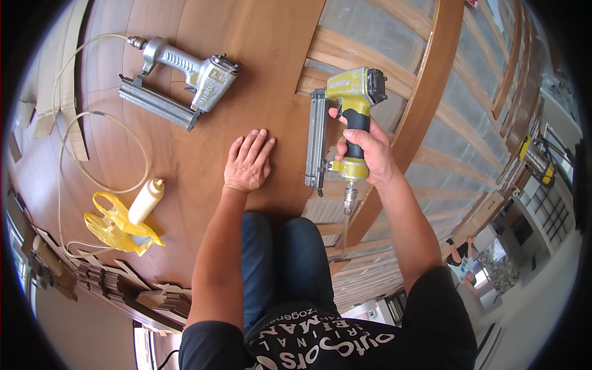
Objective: The person installs wooden floor planks by applying glue to the edges, positioning them onto the subfloor, and securing them using a hammer and a pneumatic nail gun.
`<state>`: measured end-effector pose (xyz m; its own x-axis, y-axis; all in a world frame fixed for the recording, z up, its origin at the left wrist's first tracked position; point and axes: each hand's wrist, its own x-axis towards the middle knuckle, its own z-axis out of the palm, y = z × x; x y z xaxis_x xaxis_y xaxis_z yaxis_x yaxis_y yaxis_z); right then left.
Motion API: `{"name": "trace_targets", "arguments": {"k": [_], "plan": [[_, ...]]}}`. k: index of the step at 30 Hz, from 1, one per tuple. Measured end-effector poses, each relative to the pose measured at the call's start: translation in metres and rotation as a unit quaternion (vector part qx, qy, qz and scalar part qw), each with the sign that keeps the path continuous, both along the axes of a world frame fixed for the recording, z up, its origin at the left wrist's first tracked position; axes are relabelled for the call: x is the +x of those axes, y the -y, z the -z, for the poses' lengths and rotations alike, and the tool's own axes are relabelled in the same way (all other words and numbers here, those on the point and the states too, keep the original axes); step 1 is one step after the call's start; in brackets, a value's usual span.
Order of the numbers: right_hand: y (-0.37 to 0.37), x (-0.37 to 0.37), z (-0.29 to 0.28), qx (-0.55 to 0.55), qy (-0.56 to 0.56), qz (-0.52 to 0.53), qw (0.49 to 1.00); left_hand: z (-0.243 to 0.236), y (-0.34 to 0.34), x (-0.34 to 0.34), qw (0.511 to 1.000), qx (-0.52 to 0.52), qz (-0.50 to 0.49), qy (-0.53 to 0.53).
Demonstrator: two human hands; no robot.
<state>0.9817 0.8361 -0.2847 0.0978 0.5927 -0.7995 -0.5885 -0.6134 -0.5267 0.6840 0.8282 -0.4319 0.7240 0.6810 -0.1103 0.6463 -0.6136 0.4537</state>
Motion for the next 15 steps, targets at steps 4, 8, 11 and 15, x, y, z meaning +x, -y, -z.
{"name": "trace_targets", "arguments": {"k": [4,8,11,15], "plan": [[-0.012,0.011,0.002,-0.029,-0.008,-0.039,0.999,0.001,0.002,0.001,1.000,0.004,-0.003,-0.001],[-0.030,0.016,-0.003,-0.060,-0.008,-0.078,0.995,0.003,0.002,0.002,1.000,0.004,0.002,-0.009],[-0.033,0.018,-0.005,-0.078,-0.007,-0.089,0.993,0.005,0.003,0.003,1.000,-0.002,0.004,-0.012],[-0.033,0.024,-0.009,-0.105,-0.004,-0.065,0.992,0.007,0.003,0.001,1.000,-0.006,0.009,-0.028]]}}
